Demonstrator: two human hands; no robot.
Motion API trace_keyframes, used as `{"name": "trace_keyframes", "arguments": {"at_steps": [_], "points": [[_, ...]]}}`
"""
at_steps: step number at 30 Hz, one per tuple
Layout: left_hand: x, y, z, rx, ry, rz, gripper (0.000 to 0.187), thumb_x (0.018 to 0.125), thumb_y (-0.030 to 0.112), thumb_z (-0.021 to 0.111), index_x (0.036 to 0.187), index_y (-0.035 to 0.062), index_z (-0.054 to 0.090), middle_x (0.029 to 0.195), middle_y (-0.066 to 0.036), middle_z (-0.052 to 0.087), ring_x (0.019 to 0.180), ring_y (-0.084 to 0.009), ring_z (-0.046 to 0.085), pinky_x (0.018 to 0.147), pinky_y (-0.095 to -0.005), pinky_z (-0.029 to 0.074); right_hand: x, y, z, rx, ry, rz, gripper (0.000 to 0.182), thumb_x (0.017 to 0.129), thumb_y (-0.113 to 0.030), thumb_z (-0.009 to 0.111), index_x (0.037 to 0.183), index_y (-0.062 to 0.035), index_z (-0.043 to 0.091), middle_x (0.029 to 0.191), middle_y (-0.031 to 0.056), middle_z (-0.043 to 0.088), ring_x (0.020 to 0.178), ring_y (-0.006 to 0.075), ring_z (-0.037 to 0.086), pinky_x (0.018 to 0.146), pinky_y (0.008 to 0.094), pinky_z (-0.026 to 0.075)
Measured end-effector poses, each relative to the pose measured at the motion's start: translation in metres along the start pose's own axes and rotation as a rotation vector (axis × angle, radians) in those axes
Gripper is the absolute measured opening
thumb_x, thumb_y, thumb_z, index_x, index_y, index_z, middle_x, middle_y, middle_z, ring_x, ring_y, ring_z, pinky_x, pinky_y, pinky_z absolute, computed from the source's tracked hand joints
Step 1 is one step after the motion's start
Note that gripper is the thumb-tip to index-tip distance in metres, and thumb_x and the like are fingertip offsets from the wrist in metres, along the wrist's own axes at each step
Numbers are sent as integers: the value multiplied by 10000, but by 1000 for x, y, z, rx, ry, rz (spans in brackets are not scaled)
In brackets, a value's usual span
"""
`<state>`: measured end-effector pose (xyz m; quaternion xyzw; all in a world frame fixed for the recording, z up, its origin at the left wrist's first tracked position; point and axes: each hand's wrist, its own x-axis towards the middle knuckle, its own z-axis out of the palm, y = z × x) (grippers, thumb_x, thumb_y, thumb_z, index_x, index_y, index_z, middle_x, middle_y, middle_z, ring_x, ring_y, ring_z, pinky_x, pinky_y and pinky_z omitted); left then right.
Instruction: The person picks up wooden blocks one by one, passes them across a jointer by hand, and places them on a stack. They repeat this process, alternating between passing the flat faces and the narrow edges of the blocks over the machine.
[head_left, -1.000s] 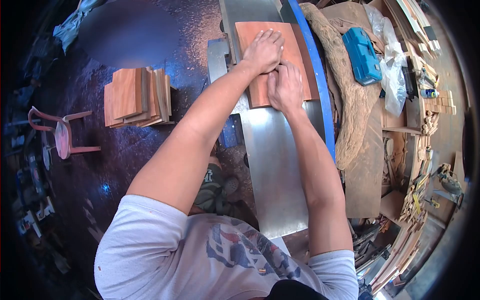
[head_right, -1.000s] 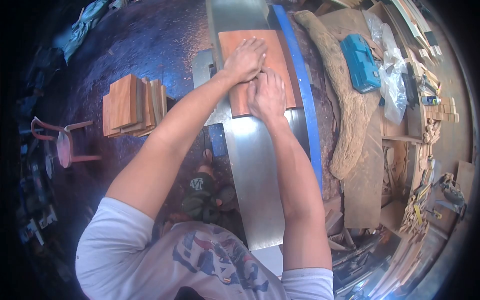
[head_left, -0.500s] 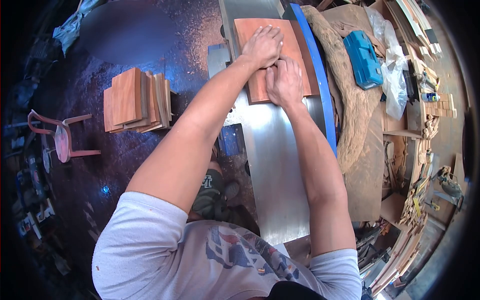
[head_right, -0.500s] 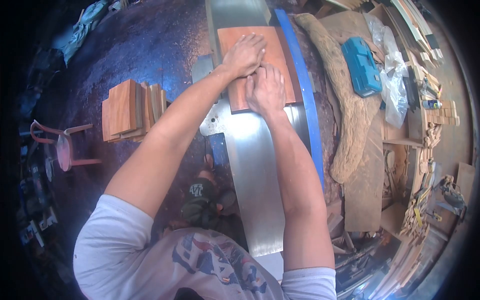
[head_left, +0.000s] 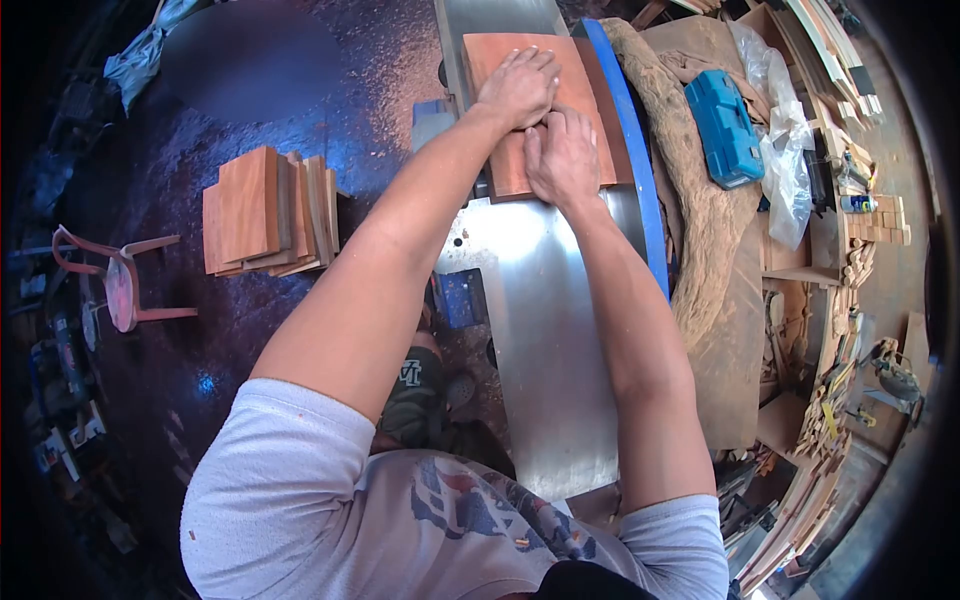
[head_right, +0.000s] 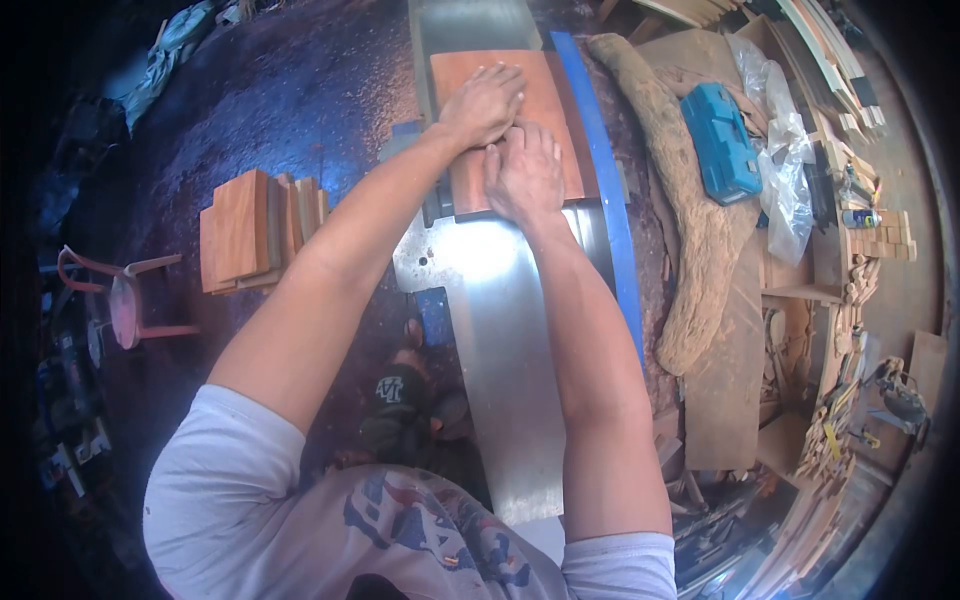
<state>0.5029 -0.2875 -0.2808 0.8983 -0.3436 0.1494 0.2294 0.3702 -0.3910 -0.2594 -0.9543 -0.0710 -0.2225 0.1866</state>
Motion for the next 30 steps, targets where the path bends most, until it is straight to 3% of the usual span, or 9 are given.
{"name": "trace_keyframes", "arguments": {"at_steps": [12, 18, 21, 24, 26, 28, 30], "points": [[24, -23, 0, 13, -20, -13, 397, 1078, 272, 430, 1348, 57, 628, 1539, -140, 532, 1475, -351, 438, 1262, -494, 303, 31, 5, 13, -15, 14, -25, 278, 941, -231, 677, 1119, -25, 618, 1298, 178, 613, 1201, 387, 552, 1016, 505, 431], [44, -41, -14, -50, -138, -11, 431, 1052, 260, 500, 1391, 8, 586, 1520, -197, 530, 1451, -407, 445, 1251, -507, 297, 56, 4, 19, -34, -64, 20, 287, 945, -241, 676, 1125, -26, 619, 1288, 184, 612, 1198, 394, 549, 1019, 515, 432], [47, -61, -12, -22, 312, -137, 562, 1014, 309, 577, 1454, -36, 516, 1505, -262, 517, 1433, -455, 441, 1245, -527, 291, 79, 7, 36, -60, 3, -45, 301, 957, -261, 665, 1140, -26, 622, 1295, 191, 609, 1203, 401, 548, 1027, 522, 432], [43, -99, -29, -155, 320, -599, 732, 976, 391, 638, 1500, -77, 436, 1509, -305, 490, 1446, -485, 407, 1240, -527, 298, 112, -9, 63, -56, 1, 0, 313, 969, -279, 651, 1151, -26, 628, 1306, 200, 605, 1212, 409, 545, 1031, 532, 435], [38, -130, -38, -308, 134, -858, 786, 957, 475, 654, 1449, -118, 498, 1490, -338, 510, 1443, -475, 440, 1220, -516, 334, 127, -27, 79, -47, -46, 21, 344, 975, -293, 644, 1176, -13, 639, 1322, 218, 603, 1246, 427, 538, 1077, 528, 427], [28, -158, -44, -543, -13, -896, 823, 961, 563, 636, 1367, -149, 577, 1435, -363, 561, 1397, -465, 517, 1186, -497, 384, 139, -40, 96, -47, -31, -16, 362, 978, -301, 641, 1186, -5, 652, 1341, 234, 604, 1279, 434, 533, 1111, 519, 416], [20, -176, -53, -622, -31, -1061, 834, 961, 620, 618, 1298, -142, 641, 1366, -370, 611, 1317, -474, 592, 1144, -490, 431, 151, -56, 94, 57, -190, -5, 395, 985, -301, 627, 1225, 14, 647, 1389, 233, 589, 1351, 426, 495, 1144, 523, 393]]}}
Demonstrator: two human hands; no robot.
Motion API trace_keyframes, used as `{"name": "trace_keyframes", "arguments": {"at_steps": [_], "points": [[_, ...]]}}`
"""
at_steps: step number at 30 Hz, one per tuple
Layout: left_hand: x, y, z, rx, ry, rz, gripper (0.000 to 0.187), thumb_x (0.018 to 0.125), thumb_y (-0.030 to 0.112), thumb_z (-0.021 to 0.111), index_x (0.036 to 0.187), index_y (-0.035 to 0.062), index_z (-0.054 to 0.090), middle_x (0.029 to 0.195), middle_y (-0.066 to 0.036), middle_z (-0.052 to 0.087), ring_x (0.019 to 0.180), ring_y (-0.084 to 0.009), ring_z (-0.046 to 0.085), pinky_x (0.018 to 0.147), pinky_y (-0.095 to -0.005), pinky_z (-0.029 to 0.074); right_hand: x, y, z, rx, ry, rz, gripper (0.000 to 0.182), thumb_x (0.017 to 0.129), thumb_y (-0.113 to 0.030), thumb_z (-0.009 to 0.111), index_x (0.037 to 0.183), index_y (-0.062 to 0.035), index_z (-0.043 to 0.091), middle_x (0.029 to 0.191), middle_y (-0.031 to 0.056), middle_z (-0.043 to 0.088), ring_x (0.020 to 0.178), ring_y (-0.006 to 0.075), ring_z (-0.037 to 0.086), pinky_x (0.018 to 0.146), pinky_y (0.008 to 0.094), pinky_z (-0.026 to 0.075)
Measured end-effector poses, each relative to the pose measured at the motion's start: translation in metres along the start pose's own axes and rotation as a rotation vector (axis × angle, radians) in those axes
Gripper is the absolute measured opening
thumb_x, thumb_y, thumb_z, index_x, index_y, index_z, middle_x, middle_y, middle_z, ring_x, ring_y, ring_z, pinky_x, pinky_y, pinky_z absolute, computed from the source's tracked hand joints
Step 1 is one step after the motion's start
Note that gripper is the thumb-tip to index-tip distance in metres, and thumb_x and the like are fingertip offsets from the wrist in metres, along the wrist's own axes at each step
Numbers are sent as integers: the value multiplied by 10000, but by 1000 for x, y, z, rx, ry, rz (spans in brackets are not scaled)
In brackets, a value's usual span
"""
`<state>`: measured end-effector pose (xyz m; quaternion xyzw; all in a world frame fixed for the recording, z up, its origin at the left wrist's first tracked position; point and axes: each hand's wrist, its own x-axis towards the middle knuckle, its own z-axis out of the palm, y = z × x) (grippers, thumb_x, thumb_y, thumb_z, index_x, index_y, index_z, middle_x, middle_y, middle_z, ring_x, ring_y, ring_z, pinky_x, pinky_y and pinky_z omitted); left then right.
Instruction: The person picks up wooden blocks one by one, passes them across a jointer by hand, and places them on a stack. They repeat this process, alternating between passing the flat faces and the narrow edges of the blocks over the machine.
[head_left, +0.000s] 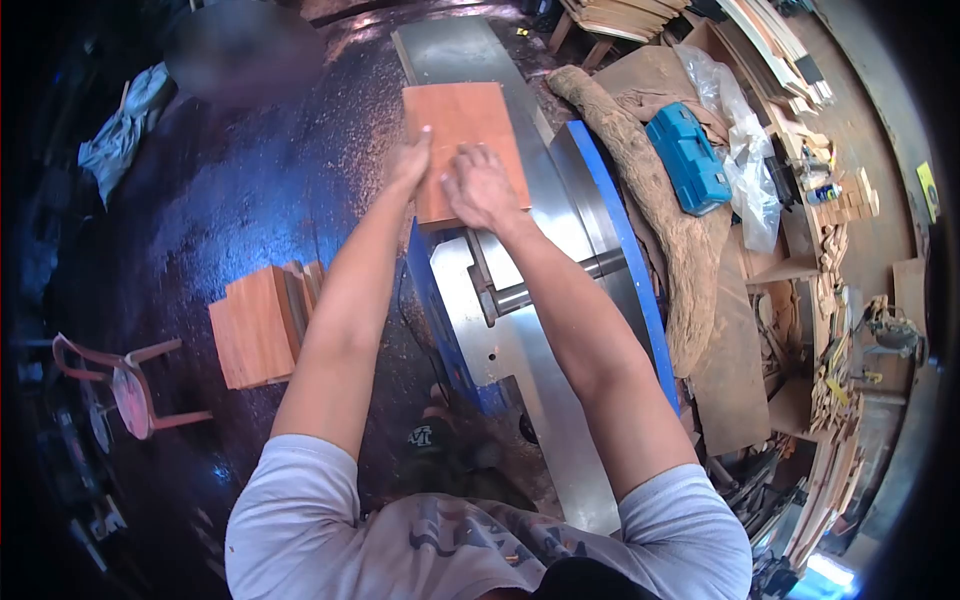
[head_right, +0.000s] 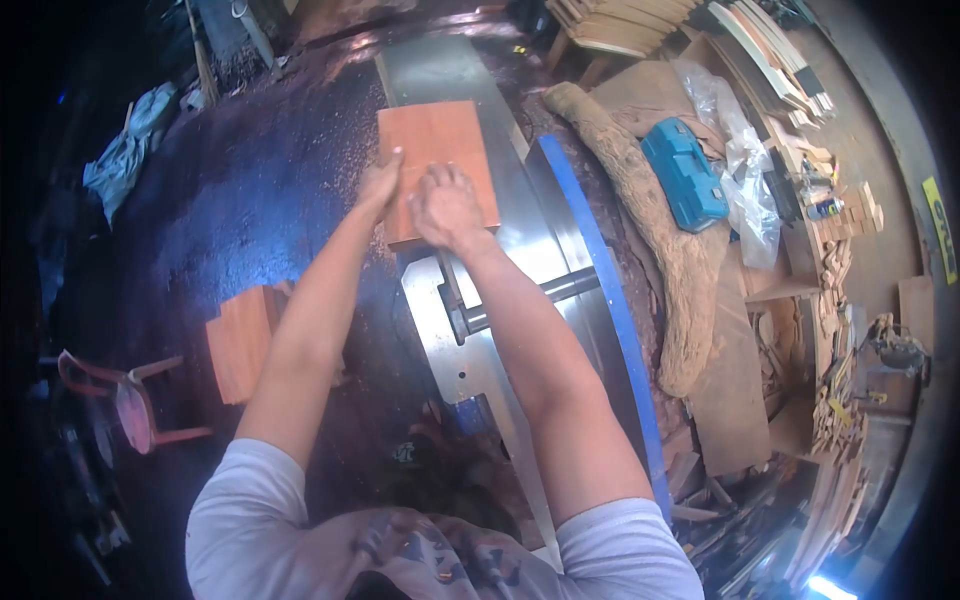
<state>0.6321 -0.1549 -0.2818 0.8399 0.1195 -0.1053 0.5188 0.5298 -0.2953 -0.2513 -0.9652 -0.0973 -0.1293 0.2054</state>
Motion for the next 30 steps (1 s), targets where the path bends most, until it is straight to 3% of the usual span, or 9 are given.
{"name": "trace_keyframes", "arguments": {"at_steps": [3, 7, 9, 11, 16, 19, 22, 24, 30], "points": [[9, -23, -22, 27, 31, 0, 847, 976, 634, 605, 1339, -130, 620, 1351, -320, 649, 1272, -452, 635, 1118, -498, 465, -27, -36, -32, 252, 28, -6, 397, 1004, -264, 611, 1262, 36, 637, 1425, 238, 583, 1373, 426, 503, 1148, 512, 404], [-64, -46, -104, -543, -250, -174, 783, 1043, 593, 528, 1436, -84, 551, 1360, -292, 644, 1305, -327, 633, 1087, -454, 520, -151, -87, -148, 662, 107, 97, 336, 1015, -140, 612, 1300, 35, 635, 1371, 238, 632, 1302, 388, 602, 1107, 435, 459], [-123, -73, -138, -955, -489, -323, 782, 1061, 560, 500, 1511, -77, 439, 1316, -267, 630, 1235, -331, 643, 996, -433, 557, -250, -81, -172, 631, 143, 221, 331, 1018, -53, 528, 1314, 49, 635, 1263, 186, 665, 1128, 254, 685, 996, 354, 524], [-150, -148, -174, -1554, -1211, -636, 807, 1066, 524, 477, 1578, -70, 290, 1233, -191, 561, 1083, -287, 608, 898, -415, 540, -341, -86, -188, 694, 142, 442, 280, 1029, -74, 554, 1250, 50, 674, 1227, 157, 674, 1052, 216, 697, 926, 330, 538], [-346, -122, -175, -1905, -1206, -534, 750, 1084, 441, 452, 1577, -87, 249, 1174, -181, 500, 1011, -246, 538, 839, -394, 497, -518, -121, -178, 924, 207, 873, 270, 1053, -136, 585, 1232, 40, 686, 1162, 103, 690, 977, 188, 692, 908, 316, 547], [-425, -110, -151, -1792, -1121, -538, 756, 1083, 489, 448, 1563, -74, 293, 1141, -154, 514, 979, -262, 557, 853, -437, 521, -551, -153, -182, 796, 159, 706, 305, 1047, -122, 584, 1297, 41, 647, 1253, 133, 688, 1025, 200, 713, 908, 330, 565], [-476, -144, -87, -1629, -1074, -378, 721, 1102, 512, 444, 1525, -68, 380, 1205, -181, 589, 1053, -297, 626, 909, -446, 556, -538, -196, -215, 1035, 226, 565, 674, 923, -154, 753, 1511, 19, 470, 1386, 182, 656, 1193, 270, 664, 1015, 407, 539], [-506, -147, -39, -1161, -645, -383, 655, 1117, 503, 441, 1504, -26, 451, 1354, -214, 614, 1203, -309, 647, 1013, -430, 554, -540, -209, -226, 1027, 263, 458, 852, 917, -210, 795, 1581, 15, 311, 1485, 229, 548, 1296, 319, 597, 1044, 421, 524], [-583, -142, 61, -496, -418, -121, 599, 1125, 410, 484, 1514, -43, 439, 1393, -202, 631, 1266, -278, 624, 1084, -412, 477, -605, -164, -211, 1185, 413, 1080, 734, 986, -326, 731, 1497, 71, 384, 1423, 213, 556, 1292, 276, 587, 1008, 404, 530]]}}
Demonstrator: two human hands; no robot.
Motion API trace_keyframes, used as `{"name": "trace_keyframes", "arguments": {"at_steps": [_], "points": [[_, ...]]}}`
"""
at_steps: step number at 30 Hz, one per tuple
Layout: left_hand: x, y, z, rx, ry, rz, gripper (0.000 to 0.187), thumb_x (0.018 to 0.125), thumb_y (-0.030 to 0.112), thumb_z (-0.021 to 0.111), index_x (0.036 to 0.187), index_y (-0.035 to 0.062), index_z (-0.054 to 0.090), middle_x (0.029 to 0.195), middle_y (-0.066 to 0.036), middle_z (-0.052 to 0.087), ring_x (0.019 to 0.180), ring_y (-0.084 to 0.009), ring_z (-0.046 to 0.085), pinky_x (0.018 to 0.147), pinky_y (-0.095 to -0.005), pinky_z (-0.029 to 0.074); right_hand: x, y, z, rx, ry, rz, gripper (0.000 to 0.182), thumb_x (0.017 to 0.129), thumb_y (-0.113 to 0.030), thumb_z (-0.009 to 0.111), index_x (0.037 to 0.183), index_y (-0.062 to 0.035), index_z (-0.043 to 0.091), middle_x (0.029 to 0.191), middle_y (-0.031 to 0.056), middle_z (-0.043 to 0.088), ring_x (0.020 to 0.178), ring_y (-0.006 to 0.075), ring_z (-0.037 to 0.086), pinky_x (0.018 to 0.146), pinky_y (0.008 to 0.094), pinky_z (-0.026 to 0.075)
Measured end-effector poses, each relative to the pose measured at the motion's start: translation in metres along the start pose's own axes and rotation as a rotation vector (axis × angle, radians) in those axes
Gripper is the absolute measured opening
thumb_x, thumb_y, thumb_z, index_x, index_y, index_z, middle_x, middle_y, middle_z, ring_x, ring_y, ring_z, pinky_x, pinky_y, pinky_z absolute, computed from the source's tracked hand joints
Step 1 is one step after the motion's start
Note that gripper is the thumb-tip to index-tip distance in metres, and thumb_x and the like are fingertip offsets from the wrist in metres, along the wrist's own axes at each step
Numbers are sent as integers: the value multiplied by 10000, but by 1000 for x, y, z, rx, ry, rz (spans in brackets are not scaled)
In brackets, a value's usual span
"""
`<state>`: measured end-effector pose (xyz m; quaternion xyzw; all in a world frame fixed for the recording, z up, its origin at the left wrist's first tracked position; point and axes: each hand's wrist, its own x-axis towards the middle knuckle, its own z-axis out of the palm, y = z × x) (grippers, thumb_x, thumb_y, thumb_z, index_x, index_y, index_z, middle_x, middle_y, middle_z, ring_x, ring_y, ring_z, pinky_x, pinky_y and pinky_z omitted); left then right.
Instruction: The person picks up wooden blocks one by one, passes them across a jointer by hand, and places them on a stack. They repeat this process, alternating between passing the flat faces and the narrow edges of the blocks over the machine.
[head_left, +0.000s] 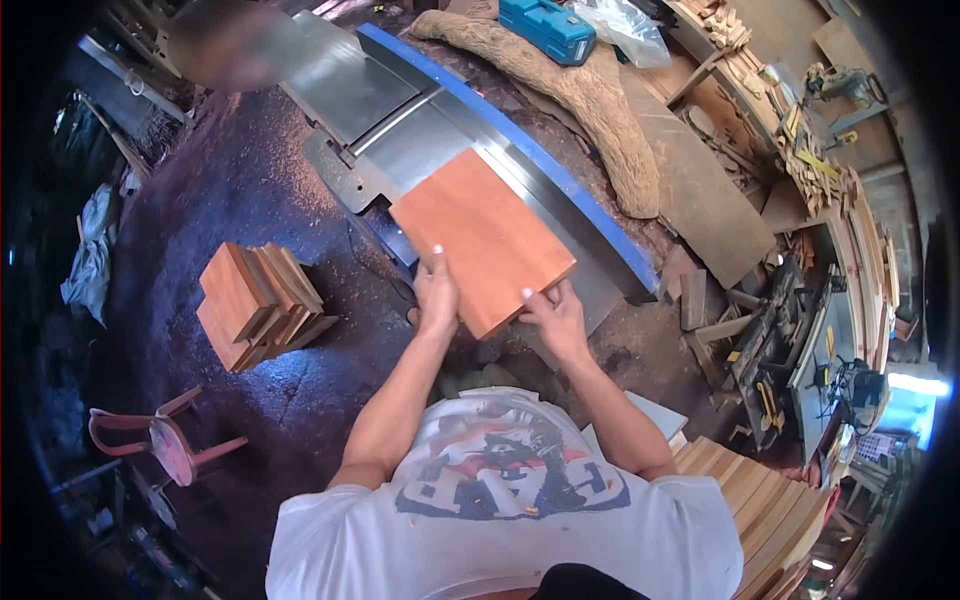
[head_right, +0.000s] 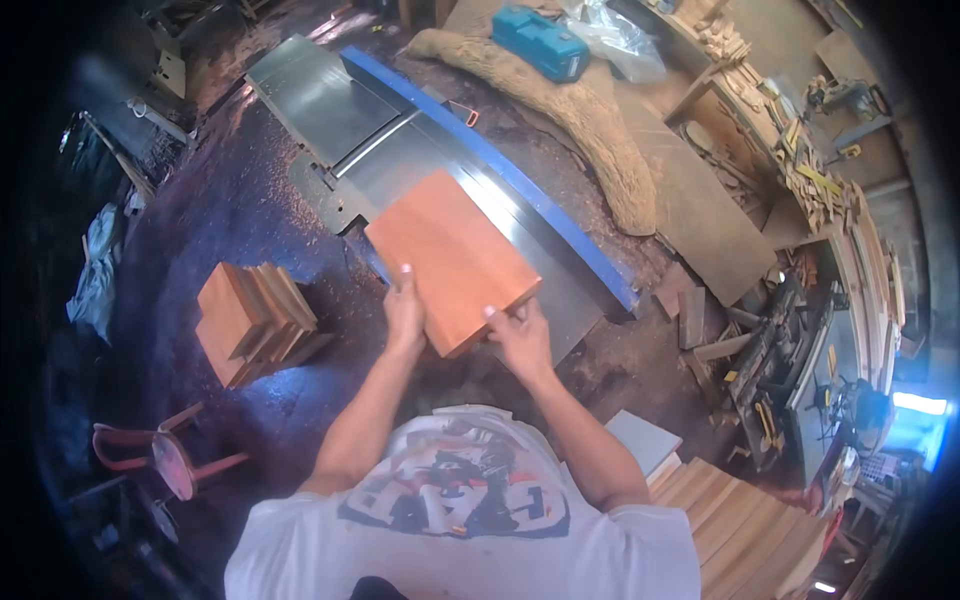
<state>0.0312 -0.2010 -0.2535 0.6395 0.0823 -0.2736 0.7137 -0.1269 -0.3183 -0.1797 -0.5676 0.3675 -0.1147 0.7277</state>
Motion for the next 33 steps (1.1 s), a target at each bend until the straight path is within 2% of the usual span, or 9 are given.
{"name": "trace_keyframes", "arguments": {"at_steps": [1, 2, 4, 8, 11, 14, 20, 26, 33], "points": [[-5, -3, 14, 117, 61, 115, 584, 1117, 354, 516, 1516, -61, 418, 1359, -209, 656, 1234, -281, 636, 1080, -386, 462, 2, -1, -11, 13, 25, 96, 679, 1004, -326, 708, 1472, 78, 426, 1418, 216, 559, 1281, 272, 588, 1004, 409, 528], [-17, 12, 26, 165, 41, 176, 637, 1076, 374, 581, 1512, -61, 419, 1408, -283, 584, 1304, -363, 553, 1130, -443, 415, 6, -1, -18, 25, 52, 187, 630, 1023, -326, 685, 1447, 86, 468, 1412, 219, 562, 1270, 269, 588, 999, 413, 525], [-13, 21, 32, 629, 9, 183, 761, 1011, 443, 652, 1529, -52, 396, 1483, -366, 434, 1396, -479, 392, 1181, -523, 332, 19, 12, -30, -409, 212, -17, 562, 1020, -323, 680, 1391, 74, 537, 1397, 255, 563, 1214, 336, 599, 1009, 465, 509], [-8, 21, 31, 894, -39, 313, 797, 954, 482, 699, 1491, -51, 450, 1527, -400, 300, 1421, -560, 261, 1197, -588, 271, 21, -17, -21, -967, 281, -716, 449, 1013, -274, 655, 1333, 40, 630, 1398, 283, 550, 1201, 429, 560, 1072, 526, 438], [-20, 41, 25, 972, 54, 539, 750, 930, 442, 715, 1400, -113, 528, 1555, -398, 279, 1425, -548, 286, 1202, -588, 275, 54, -9, -13, -1078, -20, -884, 442, 982, -225, 636, 1361, 3, 632, 1472, 274, 506, 1356, 477, 464, 1159, 566, 365], [9, 51, 53, 869, -100, 884, 706, 956, 410, 657, 1416, -111, 530, 1572, -379, 350, 1469, -527, 312, 1233, -598, 235, 94, 6, -8, -1303, -180, -909, 509, 964, -265, 625, 1403, -8, 606, 1518, 290, 471, 1449, 492, 390, 1204, 616, 299], [104, 43, 88, 1186, -123, 790, 742, 1026, 514, 468, 1493, -61, 506, 1642, -320, 321, 1581, -438, 202, 1302, -547, 110, 128, -2, 14, -1347, -250, -888, 599, 956, -326, 619, 1404, 67, 564, 1498, 320, 468, 1455, 525, 359, 1209, 641, 258], [148, 65, 77, 1230, 21, 797, 789, 1042, 565, 418, 1558, -31, 438, 1685, -289, 255, 1590, -420, 186, 1312, -526, 99, 182, -27, 38, -1422, -416, -946, 571, 961, -358, 634, 1338, 69, 599, 1470, 300, 499, 1456, 519, 357, 1211, 645, 256], [184, 95, 63, 1326, -6, 719, 846, 1045, 629, 371, 1573, -31, 409, 1697, -271, 241, 1601, -402, 162, 1315, -509, 107, 222, -35, 68, -1410, -448, -1032, 534, 971, -358, 634, 1315, 51, 629, 1439, 260, 546, 1427, 504, 390, 1192, 630, 274]]}}
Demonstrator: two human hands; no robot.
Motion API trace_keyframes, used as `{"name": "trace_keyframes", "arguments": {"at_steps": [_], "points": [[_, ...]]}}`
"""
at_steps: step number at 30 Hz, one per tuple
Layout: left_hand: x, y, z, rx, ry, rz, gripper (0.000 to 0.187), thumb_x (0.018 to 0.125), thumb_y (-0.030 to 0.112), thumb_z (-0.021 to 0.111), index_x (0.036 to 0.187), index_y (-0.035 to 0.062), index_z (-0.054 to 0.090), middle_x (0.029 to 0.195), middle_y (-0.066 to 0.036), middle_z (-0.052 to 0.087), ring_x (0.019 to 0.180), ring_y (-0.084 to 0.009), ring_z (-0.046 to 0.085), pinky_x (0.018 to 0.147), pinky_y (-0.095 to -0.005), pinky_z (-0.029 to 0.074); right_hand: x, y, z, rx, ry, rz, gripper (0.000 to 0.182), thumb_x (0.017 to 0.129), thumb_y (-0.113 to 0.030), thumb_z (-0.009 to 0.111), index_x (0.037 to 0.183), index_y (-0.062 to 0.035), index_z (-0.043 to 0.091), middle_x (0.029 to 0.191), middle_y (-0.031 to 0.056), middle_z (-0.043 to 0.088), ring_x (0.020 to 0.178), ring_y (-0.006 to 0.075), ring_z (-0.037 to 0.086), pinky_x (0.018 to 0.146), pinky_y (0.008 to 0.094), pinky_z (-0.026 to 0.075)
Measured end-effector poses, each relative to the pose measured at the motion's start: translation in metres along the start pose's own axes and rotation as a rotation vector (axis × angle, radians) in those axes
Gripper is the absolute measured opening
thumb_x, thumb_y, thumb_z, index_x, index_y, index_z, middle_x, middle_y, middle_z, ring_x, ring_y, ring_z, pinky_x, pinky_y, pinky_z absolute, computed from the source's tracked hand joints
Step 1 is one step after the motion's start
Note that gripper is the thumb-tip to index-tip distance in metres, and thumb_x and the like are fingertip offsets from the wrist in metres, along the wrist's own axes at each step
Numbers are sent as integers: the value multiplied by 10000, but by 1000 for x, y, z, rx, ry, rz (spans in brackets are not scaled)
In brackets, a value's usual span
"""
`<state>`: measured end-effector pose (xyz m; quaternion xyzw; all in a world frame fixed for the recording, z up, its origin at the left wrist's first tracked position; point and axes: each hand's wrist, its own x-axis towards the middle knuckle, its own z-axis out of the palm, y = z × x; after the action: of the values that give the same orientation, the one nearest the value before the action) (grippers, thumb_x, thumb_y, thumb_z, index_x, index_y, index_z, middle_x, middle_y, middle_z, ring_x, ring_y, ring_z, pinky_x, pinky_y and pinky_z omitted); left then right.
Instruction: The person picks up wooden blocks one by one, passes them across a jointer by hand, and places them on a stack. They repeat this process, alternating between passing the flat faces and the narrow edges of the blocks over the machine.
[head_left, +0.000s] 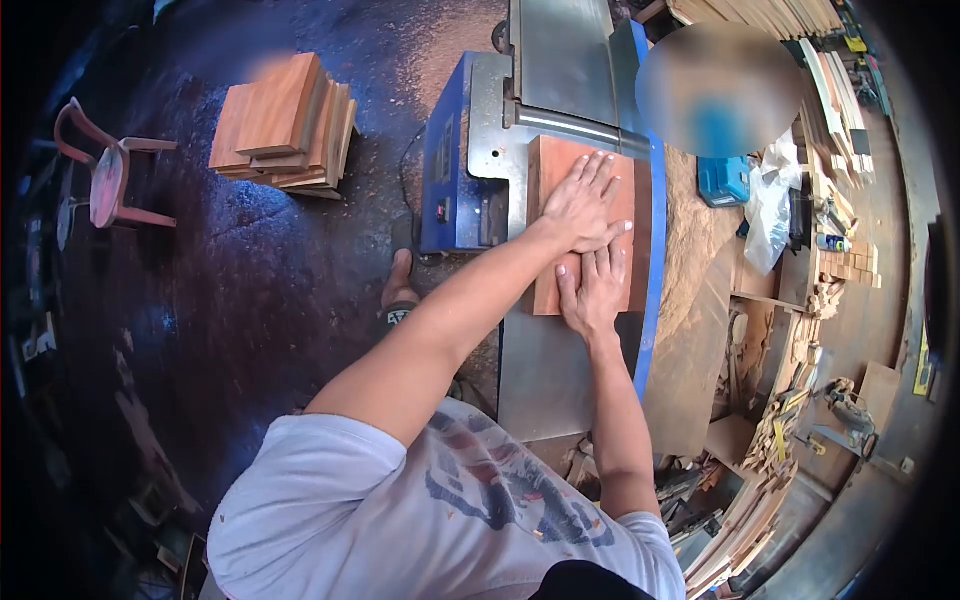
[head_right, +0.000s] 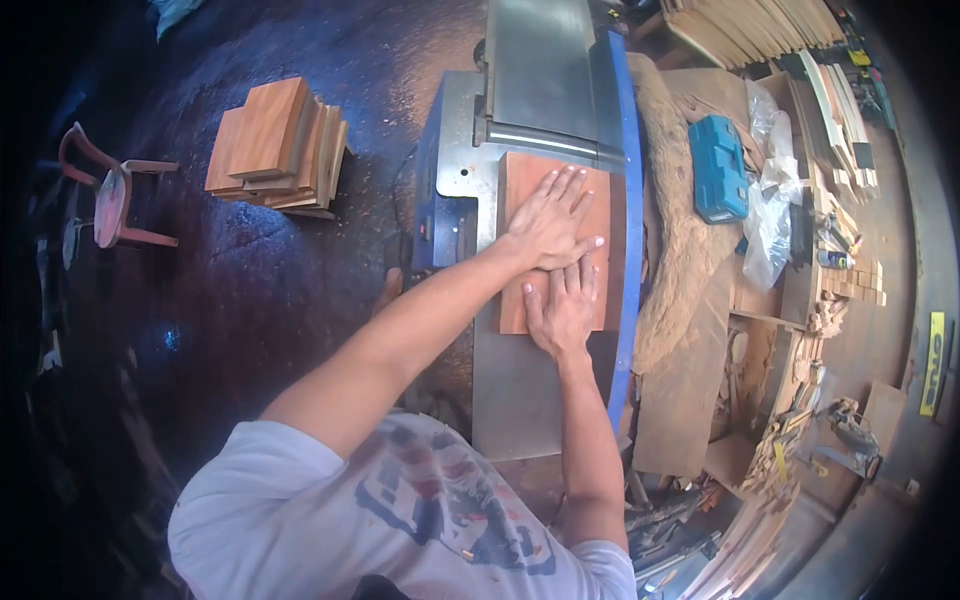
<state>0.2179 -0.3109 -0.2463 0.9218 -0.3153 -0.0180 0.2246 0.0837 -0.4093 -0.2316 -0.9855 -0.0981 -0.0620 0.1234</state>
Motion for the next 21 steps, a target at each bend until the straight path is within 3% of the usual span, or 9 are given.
{"name": "trace_keyframes", "arguments": {"at_steps": [21], "points": [[37, -28, -9, 45, -15, -15, 872, 1032, 647, 386, 1598, -16, 369, 1709, -248, 227, 1611, -375, 142, 1321, -497, 87, 47, 8, 6, 31, 5, 14, 555, 926, -332, 659, 1326, 50, 615, 1444, 273, 533, 1451, 497, 374, 1190, 647, 284]]}}
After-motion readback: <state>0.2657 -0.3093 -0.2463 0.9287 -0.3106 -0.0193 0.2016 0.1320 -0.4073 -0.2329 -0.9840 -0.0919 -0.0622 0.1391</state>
